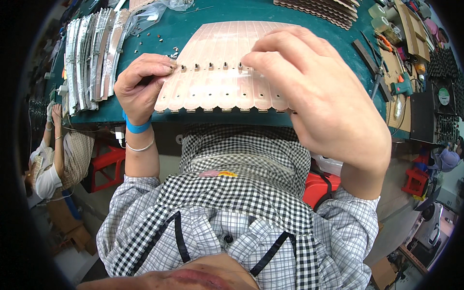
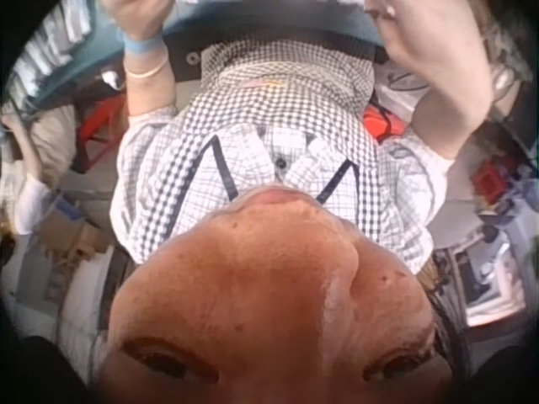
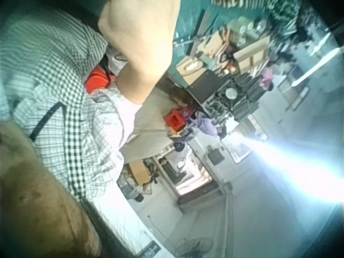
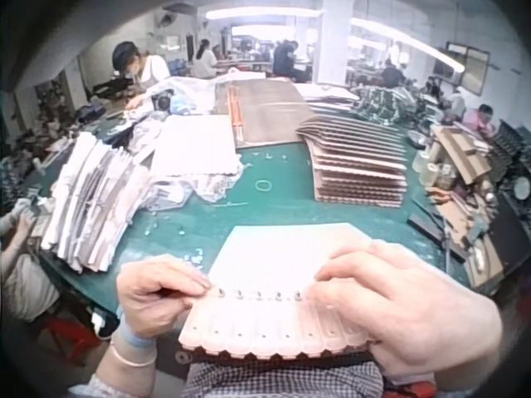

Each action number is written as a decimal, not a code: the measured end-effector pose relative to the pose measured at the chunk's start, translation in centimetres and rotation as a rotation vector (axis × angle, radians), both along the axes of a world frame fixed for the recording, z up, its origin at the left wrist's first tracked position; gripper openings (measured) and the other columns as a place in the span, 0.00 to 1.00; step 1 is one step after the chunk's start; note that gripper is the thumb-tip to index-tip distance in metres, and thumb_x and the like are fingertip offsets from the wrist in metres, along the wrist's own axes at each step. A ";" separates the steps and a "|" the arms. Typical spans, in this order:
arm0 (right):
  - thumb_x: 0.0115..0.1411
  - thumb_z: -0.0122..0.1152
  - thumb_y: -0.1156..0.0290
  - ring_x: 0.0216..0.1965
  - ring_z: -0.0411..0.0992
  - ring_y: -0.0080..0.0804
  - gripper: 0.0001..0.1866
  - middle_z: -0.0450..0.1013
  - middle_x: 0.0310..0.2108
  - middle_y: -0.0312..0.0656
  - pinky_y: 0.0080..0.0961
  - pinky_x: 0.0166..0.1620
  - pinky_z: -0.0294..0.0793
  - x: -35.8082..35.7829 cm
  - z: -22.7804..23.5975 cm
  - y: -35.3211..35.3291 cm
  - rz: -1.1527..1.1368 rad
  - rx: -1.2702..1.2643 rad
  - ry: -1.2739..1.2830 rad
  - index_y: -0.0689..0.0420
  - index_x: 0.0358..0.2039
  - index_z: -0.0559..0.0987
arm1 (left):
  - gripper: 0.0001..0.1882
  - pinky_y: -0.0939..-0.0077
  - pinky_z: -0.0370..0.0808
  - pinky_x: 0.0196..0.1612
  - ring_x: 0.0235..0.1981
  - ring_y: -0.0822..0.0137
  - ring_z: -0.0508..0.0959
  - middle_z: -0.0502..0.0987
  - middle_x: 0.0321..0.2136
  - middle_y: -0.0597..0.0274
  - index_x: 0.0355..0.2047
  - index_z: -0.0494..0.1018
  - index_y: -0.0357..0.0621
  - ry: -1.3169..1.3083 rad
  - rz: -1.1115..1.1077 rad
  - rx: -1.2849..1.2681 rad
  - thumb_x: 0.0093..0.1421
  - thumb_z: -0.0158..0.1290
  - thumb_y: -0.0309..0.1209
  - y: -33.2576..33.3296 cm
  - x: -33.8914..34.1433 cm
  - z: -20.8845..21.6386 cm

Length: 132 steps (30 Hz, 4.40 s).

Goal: The person assembles LED beads onto a circuit board panel, then solders the components in place with a soldering iron.

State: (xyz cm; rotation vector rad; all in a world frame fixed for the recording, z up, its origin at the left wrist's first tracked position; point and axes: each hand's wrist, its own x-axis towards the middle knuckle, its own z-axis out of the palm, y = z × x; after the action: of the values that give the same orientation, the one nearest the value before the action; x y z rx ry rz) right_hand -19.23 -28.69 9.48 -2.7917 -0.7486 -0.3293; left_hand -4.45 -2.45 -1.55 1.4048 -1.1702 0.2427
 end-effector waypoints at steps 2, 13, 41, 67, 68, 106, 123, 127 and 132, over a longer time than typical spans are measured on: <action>0.33 0.52 0.86 0.56 0.68 0.55 0.34 0.70 0.50 0.52 0.44 0.57 0.68 0.5 -0.2 0.1 0.077 0.021 0.033 0.65 0.49 0.75 | 0.11 0.78 0.80 0.36 0.36 0.64 0.82 0.82 0.33 0.52 0.32 0.80 0.34 0.008 -0.010 0.000 0.47 0.64 0.14 0.0 -0.1 0.0; 0.31 0.53 0.85 0.57 0.67 0.55 0.38 0.70 0.50 0.54 0.44 0.58 0.67 1.7 -0.4 0.5 0.173 0.067 0.213 0.67 0.52 0.72 | 0.12 0.79 0.80 0.35 0.35 0.63 0.83 0.82 0.32 0.52 0.32 0.80 0.34 -0.028 -0.008 0.008 0.45 0.66 0.15 -0.2 -0.4 0.0; 0.33 0.68 0.81 0.30 0.74 0.41 0.15 0.73 0.25 0.43 0.31 0.33 0.74 -1.9 -1.9 1.3 -0.080 0.162 -0.327 0.64 0.28 0.81 | 0.12 0.89 0.62 0.20 0.18 0.85 0.67 0.84 0.36 0.60 0.33 0.81 0.40 0.126 0.100 -0.045 0.47 0.69 0.22 0.2 -0.7 -0.9; 0.32 0.67 0.84 0.21 0.68 0.37 0.14 0.68 0.20 0.40 0.28 0.22 0.67 -3.8 2.3 -3.1 -0.250 -0.157 -0.664 0.62 0.25 0.79 | 0.31 0.91 0.60 0.21 0.19 0.86 0.62 0.69 0.20 0.72 0.54 0.67 0.38 0.482 0.275 0.052 0.50 0.67 0.20 -4.9 -2.6 -4.0; 0.32 0.64 0.85 0.20 0.66 0.37 0.13 0.66 0.19 0.40 0.29 0.22 0.65 -3.7 2.9 -3.4 -0.226 -0.175 -0.662 0.62 0.23 0.77 | 0.31 0.91 0.60 0.21 0.19 0.86 0.62 0.69 0.20 0.72 0.54 0.67 0.38 0.479 0.268 0.053 0.50 0.67 0.20 -4.8 -2.8 -3.9; 0.69 0.52 0.72 0.44 0.78 0.35 0.13 0.76 0.46 0.49 0.31 0.47 0.80 -10.2 -15.6 -4.0 -1.103 2.028 -0.249 0.67 0.50 0.71 | 0.29 0.88 0.70 0.34 0.28 0.85 0.67 0.70 0.25 0.75 0.63 0.66 0.36 1.062 -0.976 0.679 0.63 0.59 0.28 -11.3 -15.4 -6.3; 0.68 0.58 0.65 0.22 0.67 0.21 0.10 0.71 0.28 0.36 0.20 0.22 0.71 -8.8 -14.4 1.0 -1.017 2.126 0.001 0.58 0.41 0.70 | 0.19 0.88 0.59 0.25 0.22 0.83 0.61 0.66 0.23 0.79 0.58 0.71 0.33 1.398 -0.733 0.487 0.68 0.51 0.26 -10.0 -14.8 -4.5; 0.66 0.60 0.63 0.25 0.68 0.22 0.14 0.70 0.32 0.36 0.23 0.23 0.73 -8.7 -13.7 2.5 -0.856 2.181 0.344 0.59 0.43 0.70 | 0.16 0.85 0.53 0.20 0.17 0.82 0.57 0.65 0.18 0.73 0.49 0.75 0.33 1.311 -0.556 0.433 0.72 0.45 0.32 -7.0 -13.3 -4.8; 0.65 0.61 0.63 0.23 0.71 0.19 0.15 0.76 0.29 0.37 0.18 0.23 0.72 -9.5 -14.2 1.1 -0.624 1.751 0.885 0.65 0.40 0.78 | 0.17 0.87 0.48 0.17 0.14 0.84 0.53 0.65 0.17 0.73 0.44 0.76 0.33 1.451 -0.393 0.347 0.72 0.44 0.35 -4.7 -11.1 -5.1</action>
State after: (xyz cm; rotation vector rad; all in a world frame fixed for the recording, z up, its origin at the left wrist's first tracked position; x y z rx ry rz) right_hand -28.75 -27.55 -4.76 -1.0961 0.5119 0.1640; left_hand -15.51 -7.12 -6.63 1.1388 -0.2028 -1.1405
